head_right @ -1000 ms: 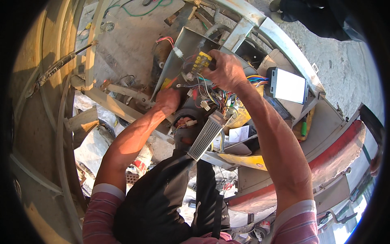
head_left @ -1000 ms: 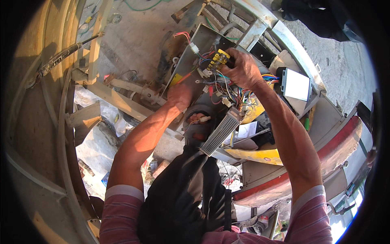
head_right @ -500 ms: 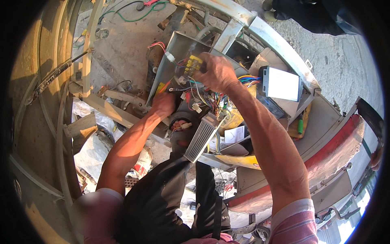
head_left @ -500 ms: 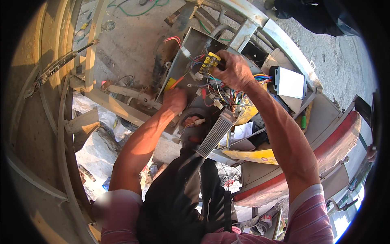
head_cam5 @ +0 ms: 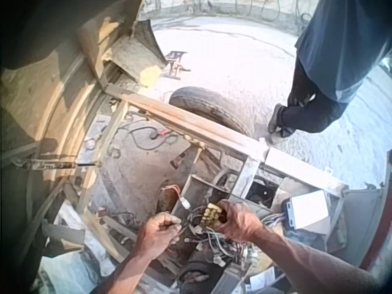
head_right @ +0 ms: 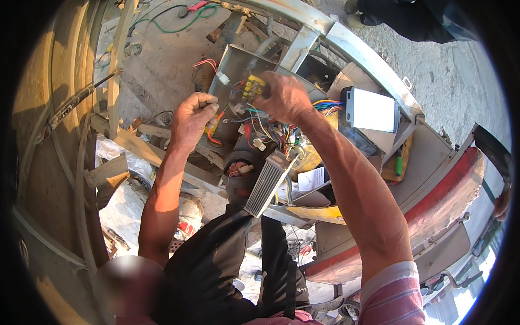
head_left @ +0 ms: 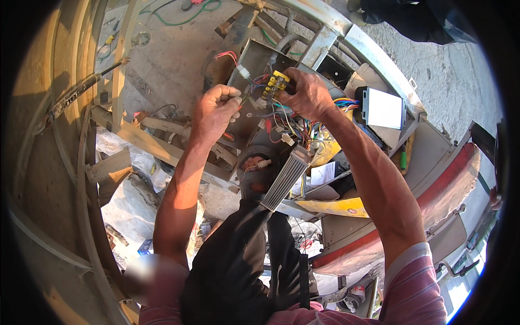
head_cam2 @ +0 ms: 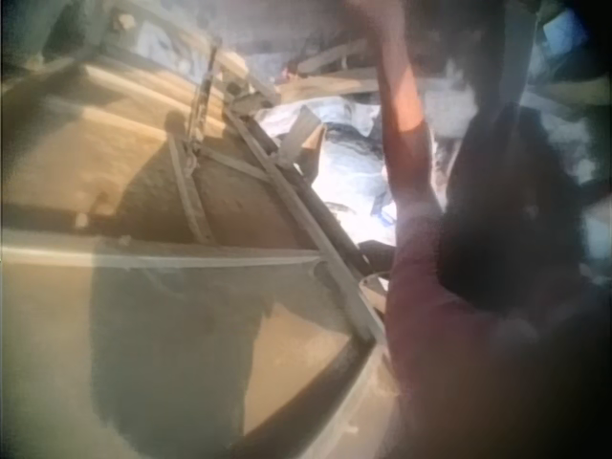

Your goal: The person connects multiple colored wires to a yellow terminal block inside a metal enclosure. They strip wire ends, insert them into terminals, and tighten connections by hand while handling a power supply unit and other components.

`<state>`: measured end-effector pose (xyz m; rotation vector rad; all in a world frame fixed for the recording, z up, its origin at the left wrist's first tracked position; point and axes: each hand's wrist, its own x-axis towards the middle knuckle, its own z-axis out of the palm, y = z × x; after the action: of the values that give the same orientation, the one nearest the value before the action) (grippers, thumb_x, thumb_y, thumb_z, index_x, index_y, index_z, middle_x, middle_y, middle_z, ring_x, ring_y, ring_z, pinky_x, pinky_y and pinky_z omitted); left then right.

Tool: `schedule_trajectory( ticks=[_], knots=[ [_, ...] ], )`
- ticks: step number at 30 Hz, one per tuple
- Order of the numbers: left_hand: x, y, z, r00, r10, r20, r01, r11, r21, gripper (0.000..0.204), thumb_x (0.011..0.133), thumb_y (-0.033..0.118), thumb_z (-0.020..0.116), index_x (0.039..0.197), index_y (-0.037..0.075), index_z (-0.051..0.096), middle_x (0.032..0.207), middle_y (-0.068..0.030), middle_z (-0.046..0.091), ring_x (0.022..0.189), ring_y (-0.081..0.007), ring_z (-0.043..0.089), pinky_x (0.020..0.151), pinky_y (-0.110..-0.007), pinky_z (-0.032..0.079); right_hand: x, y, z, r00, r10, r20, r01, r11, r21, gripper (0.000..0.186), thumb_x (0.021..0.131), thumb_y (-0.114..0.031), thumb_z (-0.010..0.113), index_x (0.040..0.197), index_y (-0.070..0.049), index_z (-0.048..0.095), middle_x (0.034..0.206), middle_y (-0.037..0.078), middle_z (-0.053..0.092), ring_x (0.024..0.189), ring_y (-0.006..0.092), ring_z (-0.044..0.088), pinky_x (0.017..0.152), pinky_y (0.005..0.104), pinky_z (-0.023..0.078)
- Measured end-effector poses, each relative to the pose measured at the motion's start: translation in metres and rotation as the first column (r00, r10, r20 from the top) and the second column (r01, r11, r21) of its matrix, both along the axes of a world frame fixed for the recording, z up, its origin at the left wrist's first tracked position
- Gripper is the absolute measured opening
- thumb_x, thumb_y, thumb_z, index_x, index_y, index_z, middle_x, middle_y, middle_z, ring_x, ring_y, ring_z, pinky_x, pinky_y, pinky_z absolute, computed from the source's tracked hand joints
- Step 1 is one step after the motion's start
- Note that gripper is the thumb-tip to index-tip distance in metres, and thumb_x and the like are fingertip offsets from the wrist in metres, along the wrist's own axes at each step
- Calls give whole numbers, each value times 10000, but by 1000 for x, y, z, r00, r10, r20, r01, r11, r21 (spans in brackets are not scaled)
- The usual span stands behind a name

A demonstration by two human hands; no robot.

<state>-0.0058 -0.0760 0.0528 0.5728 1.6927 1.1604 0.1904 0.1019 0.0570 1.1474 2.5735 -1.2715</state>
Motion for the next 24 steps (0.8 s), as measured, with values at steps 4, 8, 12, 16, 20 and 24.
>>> schedule_trajectory(
  ticks=[4,8,12,16,20,24],
  knots=[
    [9,30,-6,974,-113,-196,130,988,78,127,992,24,716,1119,14,717,871,-8,714,716,-65,636,633,-247,525,0,0,-1,1000,11,13,-11,1000,11,487,812,-334,753,1231,-89,712,977,162,779,945,365,756,860,483,592],
    [26,40,-8,979,-91,-185,118,983,142,67,962,21,745,1024,9,720,870,-4,728,731,-56,617,660,-260,517,0,0,-2,1000,5,-2,-4,1000,20,467,812,-337,758,1202,-83,715,974,165,777,940,368,755,851,484,590],
    [35,41,-10,926,-69,-370,132,980,147,88,943,29,762,1013,1,717,844,-9,734,755,-57,644,682,-273,538,-1,0,-1,1000,-5,-2,5,1000,1,458,815,-335,762,1199,-89,718,969,159,777,935,364,756,844,480,593],
    [42,40,-12,946,-57,-319,99,988,116,78,941,6,748,1011,-4,715,833,-8,729,737,-58,643,675,-261,539,-2,1,3,1000,-3,22,3,1000,-6,450,814,-331,766,1196,-97,720,962,152,777,930,363,756,835,480,595],
    [51,33,-6,970,-128,-207,156,979,128,81,954,-52,706,1026,-15,697,815,6,712,763,-52,664,674,-239,539,-1,1,2,1000,0,21,1,1000,-2,444,806,-328,773,1180,-96,720,957,156,775,928,373,752,830,485,593],
    [73,19,10,941,-301,-153,330,915,230,125,944,-67,715,1050,-9,679,867,3,703,757,-49,658,674,-235,546,0,1,-4,1000,13,5,-13,1000,24,442,799,-323,779,1168,-90,718,952,163,773,930,381,750,827,491,589]
  ],
)
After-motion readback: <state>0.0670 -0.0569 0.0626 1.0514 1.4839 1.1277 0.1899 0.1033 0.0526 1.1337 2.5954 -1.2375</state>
